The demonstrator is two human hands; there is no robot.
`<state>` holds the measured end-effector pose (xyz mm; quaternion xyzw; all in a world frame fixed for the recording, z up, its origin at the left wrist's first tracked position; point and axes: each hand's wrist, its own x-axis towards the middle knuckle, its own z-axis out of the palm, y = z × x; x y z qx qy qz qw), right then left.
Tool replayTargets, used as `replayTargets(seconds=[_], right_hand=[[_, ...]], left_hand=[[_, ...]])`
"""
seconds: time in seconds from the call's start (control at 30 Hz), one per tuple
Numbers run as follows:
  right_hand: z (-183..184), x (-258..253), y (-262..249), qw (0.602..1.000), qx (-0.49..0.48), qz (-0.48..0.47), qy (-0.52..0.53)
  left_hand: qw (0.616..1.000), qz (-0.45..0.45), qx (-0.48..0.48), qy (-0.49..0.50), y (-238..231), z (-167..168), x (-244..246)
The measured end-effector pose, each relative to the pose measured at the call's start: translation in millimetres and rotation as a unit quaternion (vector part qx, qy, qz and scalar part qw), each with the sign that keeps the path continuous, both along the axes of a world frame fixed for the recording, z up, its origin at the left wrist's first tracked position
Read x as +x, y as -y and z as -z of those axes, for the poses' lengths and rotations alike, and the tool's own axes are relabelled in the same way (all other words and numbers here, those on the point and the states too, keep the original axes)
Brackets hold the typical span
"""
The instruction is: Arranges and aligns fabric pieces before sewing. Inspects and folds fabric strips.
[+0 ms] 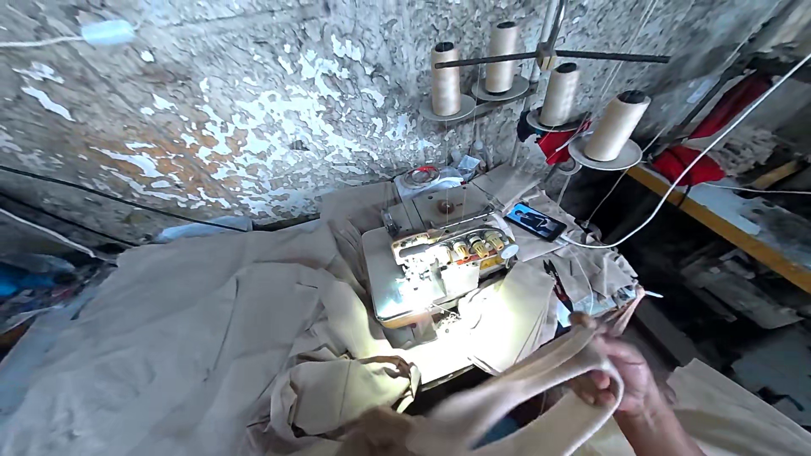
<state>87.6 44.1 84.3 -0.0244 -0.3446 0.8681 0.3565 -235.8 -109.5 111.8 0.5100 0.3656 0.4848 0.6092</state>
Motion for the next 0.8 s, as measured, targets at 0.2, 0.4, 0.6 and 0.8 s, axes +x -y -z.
replayTargets(seconds=[0.2,0.4,0.6,0.8], right_hand=[[5.8,-61.0,49.0,0.986,-0.083,-0.138,0.052],[-24.5,-102.1,-24.2,0.909,-0.331,0.249,0.051],[-4.8,-118.3,-13.7,0.913,-0.352,0.205,0.012],[-18.7,-109.5,61.2,0.986,-0.047,-0.072,-0.141]], left_hand=[[0.910,-0.239,0.034,0.338,-55.8,-30.9,-16.5],[0.855,-0.382,-0.117,0.330,-88.1,-10.6,-11.0],[0.838,-0.422,-0.151,0.312,-92.0,-4.7,-12.4],[0.863,-0.402,-0.131,0.277,-85.5,-10.1,-30.1]])
